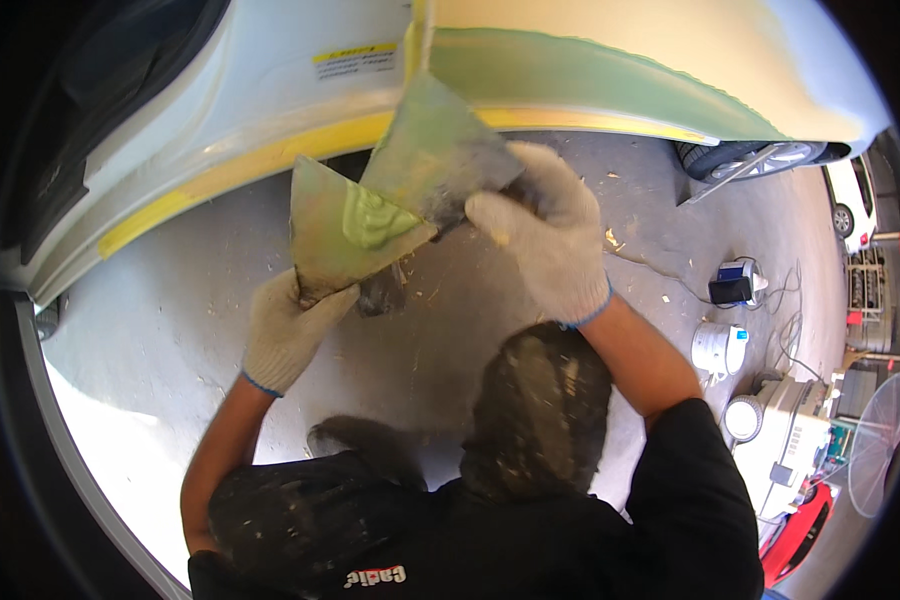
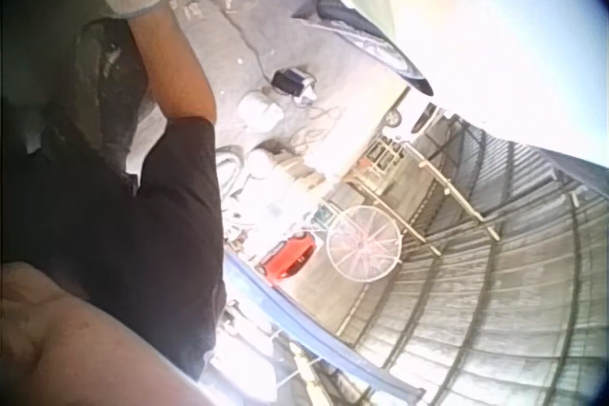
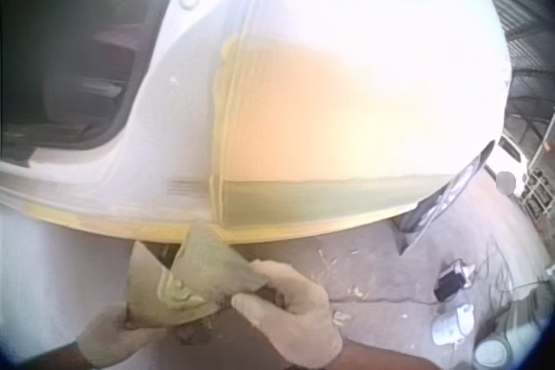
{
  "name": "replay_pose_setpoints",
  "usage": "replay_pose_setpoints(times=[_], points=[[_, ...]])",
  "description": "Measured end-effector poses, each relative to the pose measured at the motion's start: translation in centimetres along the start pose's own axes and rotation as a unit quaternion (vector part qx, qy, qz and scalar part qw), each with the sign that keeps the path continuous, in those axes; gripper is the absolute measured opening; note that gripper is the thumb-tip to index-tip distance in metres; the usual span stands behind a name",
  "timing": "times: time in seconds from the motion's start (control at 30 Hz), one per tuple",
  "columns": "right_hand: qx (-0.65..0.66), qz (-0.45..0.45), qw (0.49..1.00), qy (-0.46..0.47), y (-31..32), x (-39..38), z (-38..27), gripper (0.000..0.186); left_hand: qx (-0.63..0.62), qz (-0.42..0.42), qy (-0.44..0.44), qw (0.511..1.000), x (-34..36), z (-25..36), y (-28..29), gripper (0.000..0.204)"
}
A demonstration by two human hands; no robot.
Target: The person applies green body filler to a white car bumper using a small triangular scraper and a larger flat scraper. They spread the filler along the bumper edge, smooth it with the larger tool, and continue applying more material to cover the area.
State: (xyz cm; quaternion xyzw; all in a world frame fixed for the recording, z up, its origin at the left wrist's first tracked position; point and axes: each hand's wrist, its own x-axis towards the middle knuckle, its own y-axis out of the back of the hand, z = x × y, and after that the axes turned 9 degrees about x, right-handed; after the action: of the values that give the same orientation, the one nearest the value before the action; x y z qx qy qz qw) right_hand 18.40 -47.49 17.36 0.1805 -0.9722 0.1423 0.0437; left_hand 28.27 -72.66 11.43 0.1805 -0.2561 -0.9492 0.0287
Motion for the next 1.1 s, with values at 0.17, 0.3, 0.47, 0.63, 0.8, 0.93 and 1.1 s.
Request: replay_pose_setpoints(times=[0.17, 0.3, 0.47, 0.63, 0.8, 0.93, 1.1], points=[[-0.341, -0.164, 0.925, 0.019, 7.7, -0.3, -3.7, 0.027, -0.057, -0.029, -0.043, 0.997, 2.0, 4.5, -4.2, 0.025], [-0.287, -0.065, 0.955, -0.032, 14.1, -1.9, -5.2, 0.03, -0.041, -0.177, -0.1, 0.978, 3.1, 6.9, -6.8, 0.022], [-0.096, -0.002, 0.995, 0.005, 20.5, -4.0, -7.4, 0.034, 0.022, -0.323, -0.075, 0.943, 5.0, 12.4, -11.7, 0.018], [-0.116, 0.074, 0.99, -0.014, 28.4, -7.2, -5.2, 0.034, 0.052, -0.319, -0.054, 0.945, 7.4, 18.0, -17.1, 0.019], [-0.022, 0.143, 0.989, 0.018, 32.8, -9.0, -4.2, 0.034, 0.011, -0.331, -0.038, 0.943, 9.4, 23.1, -23.9, 0.016], [0.021, 0.179, 0.983, -0.033, 39.2, -10.1, -4.7, 0.038, 0.022, -0.34, -0.082, 0.936, 10.7, 25.6, -27.6, 0.022], [0.227, 0.18, 0.955, -0.064, 43.4, -7.4, -11.0, 0.041, 0.066, -0.337, -0.073, 0.936, 10.0, 30.9, -32.3, 0.02]])
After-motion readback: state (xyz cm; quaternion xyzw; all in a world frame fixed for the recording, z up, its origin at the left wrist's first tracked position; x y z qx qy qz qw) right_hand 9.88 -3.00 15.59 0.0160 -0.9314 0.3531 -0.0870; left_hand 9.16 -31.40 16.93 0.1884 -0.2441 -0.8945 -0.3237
